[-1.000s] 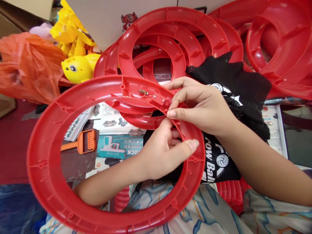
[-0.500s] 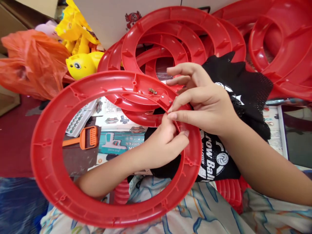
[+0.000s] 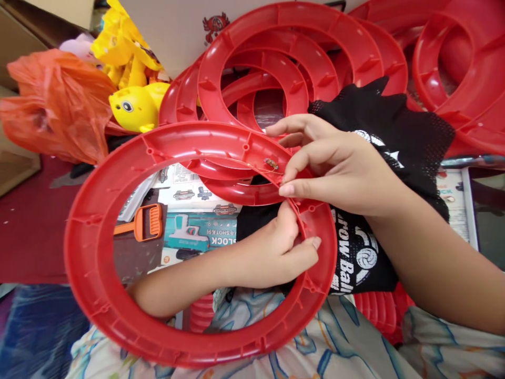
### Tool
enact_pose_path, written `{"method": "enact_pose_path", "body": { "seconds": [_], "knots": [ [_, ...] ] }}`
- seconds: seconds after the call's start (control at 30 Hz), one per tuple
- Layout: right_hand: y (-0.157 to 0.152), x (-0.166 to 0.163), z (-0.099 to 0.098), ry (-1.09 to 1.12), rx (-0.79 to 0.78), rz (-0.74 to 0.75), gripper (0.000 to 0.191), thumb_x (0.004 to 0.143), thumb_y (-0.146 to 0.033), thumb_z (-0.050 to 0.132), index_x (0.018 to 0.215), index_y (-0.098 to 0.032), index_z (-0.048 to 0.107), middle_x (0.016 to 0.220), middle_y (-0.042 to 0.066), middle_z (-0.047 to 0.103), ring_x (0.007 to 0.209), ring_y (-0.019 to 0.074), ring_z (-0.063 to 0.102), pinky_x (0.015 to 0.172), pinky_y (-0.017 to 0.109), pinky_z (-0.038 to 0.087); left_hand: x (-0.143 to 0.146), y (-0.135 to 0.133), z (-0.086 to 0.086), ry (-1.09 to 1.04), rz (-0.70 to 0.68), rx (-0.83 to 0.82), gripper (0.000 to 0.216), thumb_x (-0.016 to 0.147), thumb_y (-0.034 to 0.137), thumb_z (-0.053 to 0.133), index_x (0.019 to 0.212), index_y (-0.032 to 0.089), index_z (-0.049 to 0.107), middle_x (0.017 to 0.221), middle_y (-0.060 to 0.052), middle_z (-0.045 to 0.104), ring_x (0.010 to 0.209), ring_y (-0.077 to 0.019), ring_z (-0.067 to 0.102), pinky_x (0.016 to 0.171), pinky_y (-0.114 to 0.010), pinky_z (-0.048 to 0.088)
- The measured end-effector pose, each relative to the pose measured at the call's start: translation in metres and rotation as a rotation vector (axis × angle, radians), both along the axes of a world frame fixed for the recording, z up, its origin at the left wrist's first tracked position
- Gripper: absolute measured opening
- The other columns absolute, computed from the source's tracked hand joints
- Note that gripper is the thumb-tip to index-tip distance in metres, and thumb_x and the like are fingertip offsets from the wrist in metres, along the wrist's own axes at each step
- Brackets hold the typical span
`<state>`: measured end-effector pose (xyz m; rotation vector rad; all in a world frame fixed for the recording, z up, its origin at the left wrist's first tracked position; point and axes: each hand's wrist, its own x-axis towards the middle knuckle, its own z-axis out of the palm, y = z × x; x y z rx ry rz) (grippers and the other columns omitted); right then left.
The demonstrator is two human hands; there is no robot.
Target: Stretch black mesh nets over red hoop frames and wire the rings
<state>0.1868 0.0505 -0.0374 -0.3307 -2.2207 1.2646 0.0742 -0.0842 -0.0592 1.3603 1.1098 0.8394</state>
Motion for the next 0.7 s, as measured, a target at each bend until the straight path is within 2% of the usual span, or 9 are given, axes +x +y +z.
{"method": "enact_pose_path", "body": {
  "seconds": [0.07, 0.17, 0.37, 0.53, 0.6, 0.7],
  "knots": [
    [-0.001, 0.0, -0.001, 0.008, 0.009, -0.012, 0.014, 0.073, -0.034, 0.08, 0.071, -0.021, 0.073, 0.127, 0.002, 0.06, 0.113, 0.0197, 0.062, 0.105, 0.038, 0.05, 0.0, 0.0, -0.001, -0.014, 0.004, 0.007, 0.032, 0.091, 0.021, 0.048, 0.118, 0.013, 0.031, 0.113, -0.011, 0.059, 0.107, -0.0209, 0.059, 0.1, -0.038, 0.05],
    [-0.005, 0.0, -0.001, 0.024, 0.007, -0.037, 0.015, 0.073, -0.035, 0.08, 0.072, -0.021, 0.074, 0.124, 0.002, 0.061, 0.11, 0.0181, 0.062, 0.104, 0.038, 0.05, -0.001, 0.0, 0.0, -0.01, 0.006, -0.015, 0.03, 0.092, 0.024, 0.047, 0.116, 0.014, 0.032, 0.105, -0.009, 0.061, 0.105, -0.0212, 0.059, 0.101, -0.04, 0.05],
    [-0.009, 0.001, 0.006, 0.001, 0.016, -0.074, 0.014, 0.072, -0.033, 0.082, 0.069, -0.021, 0.075, 0.117, 0.004, 0.062, 0.106, 0.0178, 0.063, 0.099, 0.034, 0.052, 0.0, 0.002, 0.001, 0.017, -0.007, -0.068, 0.04, 0.091, 0.03, 0.048, 0.121, 0.008, 0.032, 0.101, -0.012, 0.061, 0.112, -0.0278, 0.056, 0.108, -0.05, 0.043],
    [-0.007, 0.001, 0.005, 0.019, -0.021, -0.113, 0.022, 0.065, -0.034, 0.086, 0.071, -0.02, 0.07, 0.114, 0.004, 0.062, 0.11, 0.0214, 0.062, 0.104, 0.042, 0.049, 0.0, 0.003, 0.006, 0.004, -0.028, -0.066, 0.041, 0.09, 0.026, 0.048, 0.123, 0.007, 0.033, 0.11, -0.016, 0.059, 0.114, -0.0286, 0.056, 0.105, -0.049, 0.046],
    [-0.003, 0.001, 0.005, 0.063, 0.026, -0.089, 0.024, 0.065, -0.034, 0.087, 0.079, -0.023, 0.071, 0.117, 0.003, 0.061, 0.11, 0.0212, 0.061, 0.103, 0.043, 0.05, 0.0, 0.003, 0.008, 0.004, -0.04, -0.076, 0.044, 0.09, 0.027, 0.048, 0.125, 0.007, 0.032, 0.114, -0.017, 0.059, 0.113, -0.0279, 0.058, 0.104, -0.048, 0.047],
    [0.004, 0.002, 0.006, 0.042, 0.214, 0.009, 0.016, 0.074, -0.034, 0.081, 0.088, -0.029, 0.074, 0.121, 0.003, 0.06, 0.11, 0.0199, 0.061, 0.096, 0.037, 0.055, 0.0, 0.002, 0.006, 0.026, -0.049, -0.086, 0.049, 0.091, 0.032, 0.048, 0.129, 0.007, 0.029, 0.113, -0.018, 0.061, 0.118, -0.031, 0.056, 0.107, -0.052, 0.044]
  ]
}}
